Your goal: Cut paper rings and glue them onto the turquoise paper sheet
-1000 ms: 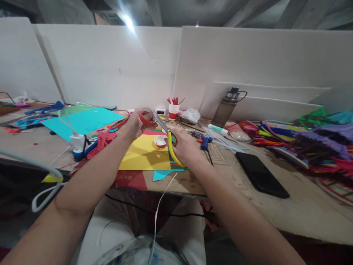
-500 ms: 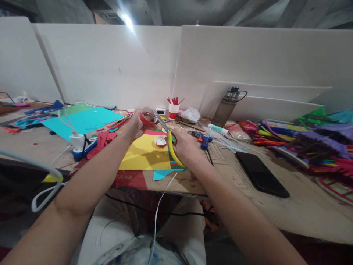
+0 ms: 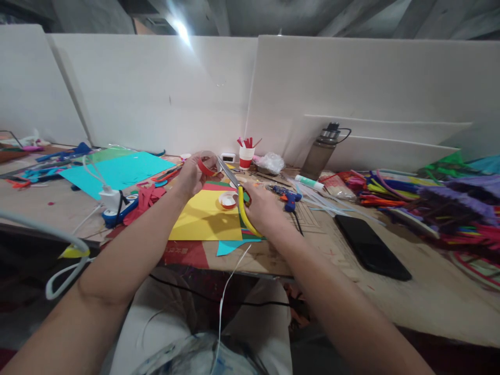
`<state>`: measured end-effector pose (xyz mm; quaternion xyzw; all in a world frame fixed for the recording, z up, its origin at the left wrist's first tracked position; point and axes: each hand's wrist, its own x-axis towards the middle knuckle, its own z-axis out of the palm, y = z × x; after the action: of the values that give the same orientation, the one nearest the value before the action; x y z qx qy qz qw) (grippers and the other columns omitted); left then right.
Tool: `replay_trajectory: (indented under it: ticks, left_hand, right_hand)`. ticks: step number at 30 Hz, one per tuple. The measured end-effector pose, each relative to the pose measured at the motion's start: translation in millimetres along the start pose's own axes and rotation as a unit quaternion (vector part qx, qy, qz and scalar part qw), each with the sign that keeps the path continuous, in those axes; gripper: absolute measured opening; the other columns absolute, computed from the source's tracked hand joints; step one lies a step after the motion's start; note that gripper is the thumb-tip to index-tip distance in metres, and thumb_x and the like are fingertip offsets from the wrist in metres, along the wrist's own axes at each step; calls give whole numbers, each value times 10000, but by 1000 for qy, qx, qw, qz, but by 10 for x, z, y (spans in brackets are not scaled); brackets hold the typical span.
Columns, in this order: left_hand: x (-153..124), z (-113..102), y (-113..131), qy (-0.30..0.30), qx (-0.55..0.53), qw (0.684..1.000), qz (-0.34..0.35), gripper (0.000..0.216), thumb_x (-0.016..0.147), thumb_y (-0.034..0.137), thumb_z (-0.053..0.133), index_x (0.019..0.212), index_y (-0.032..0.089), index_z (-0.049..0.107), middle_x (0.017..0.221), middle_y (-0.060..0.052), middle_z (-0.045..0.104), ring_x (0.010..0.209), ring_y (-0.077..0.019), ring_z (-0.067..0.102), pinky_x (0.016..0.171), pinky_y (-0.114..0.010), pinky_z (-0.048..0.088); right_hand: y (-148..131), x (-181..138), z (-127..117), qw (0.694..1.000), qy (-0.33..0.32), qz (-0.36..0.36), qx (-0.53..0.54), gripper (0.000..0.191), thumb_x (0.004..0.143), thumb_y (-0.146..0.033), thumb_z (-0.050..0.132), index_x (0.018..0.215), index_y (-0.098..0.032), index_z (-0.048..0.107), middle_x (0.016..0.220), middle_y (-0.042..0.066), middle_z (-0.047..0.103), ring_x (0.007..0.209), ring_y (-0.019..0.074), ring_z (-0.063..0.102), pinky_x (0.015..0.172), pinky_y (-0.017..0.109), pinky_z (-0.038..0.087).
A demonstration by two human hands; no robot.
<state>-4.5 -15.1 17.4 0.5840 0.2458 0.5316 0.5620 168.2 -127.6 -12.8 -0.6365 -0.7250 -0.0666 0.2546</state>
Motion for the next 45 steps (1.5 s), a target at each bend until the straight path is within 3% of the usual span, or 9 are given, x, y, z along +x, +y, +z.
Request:
replay_trajectory:
  ticks: [5,18,25,33,45]
  left_hand:
    - [-51,76,22,-16,1,1000,-12,226,752,305,710,688,153,555,627,-1,598,552,-102,582,547,-229,526]
    - [-7,1,11,-33,5,999,-22,255,764,342,703,688,163,539,621,-4,585,573,-124,618,546,-237,525]
    - [13,-12,5,48,7,999,25,256,724,351,749,823,187,580,698,0,670,612,-145,657,576,-267,544]
    - [-13,51,-44,2,14,1000,6,196,745,311,705,725,150,594,664,-7,626,616,-126,629,588,-264,560]
    - [-9,30,-16,-9,16,1000,0,213,737,291,695,672,158,541,631,7,567,584,-111,601,563,-240,539]
  right_hand:
    - [2,-4,0,1000,6,0,-5,433,957,-412,428,1298,-195,582,1059,133,695,915,279,659,731,337,453]
    - [-29,5,-35,1000,-22,-1,22,377,973,-369,423,1233,-166,607,1072,138,715,970,255,653,792,313,439]
    - [-19,5,-10,999,-22,-4,23,384,966,-358,435,1260,-171,595,1073,136,711,967,254,652,797,313,447]
    - [5,-4,31,1000,1,16,-7,464,979,-457,406,1339,-204,555,1081,142,682,929,269,655,765,335,462]
    - [-24,7,3,1000,-13,10,-3,433,985,-394,395,1320,-178,566,1049,139,708,950,271,658,780,333,458]
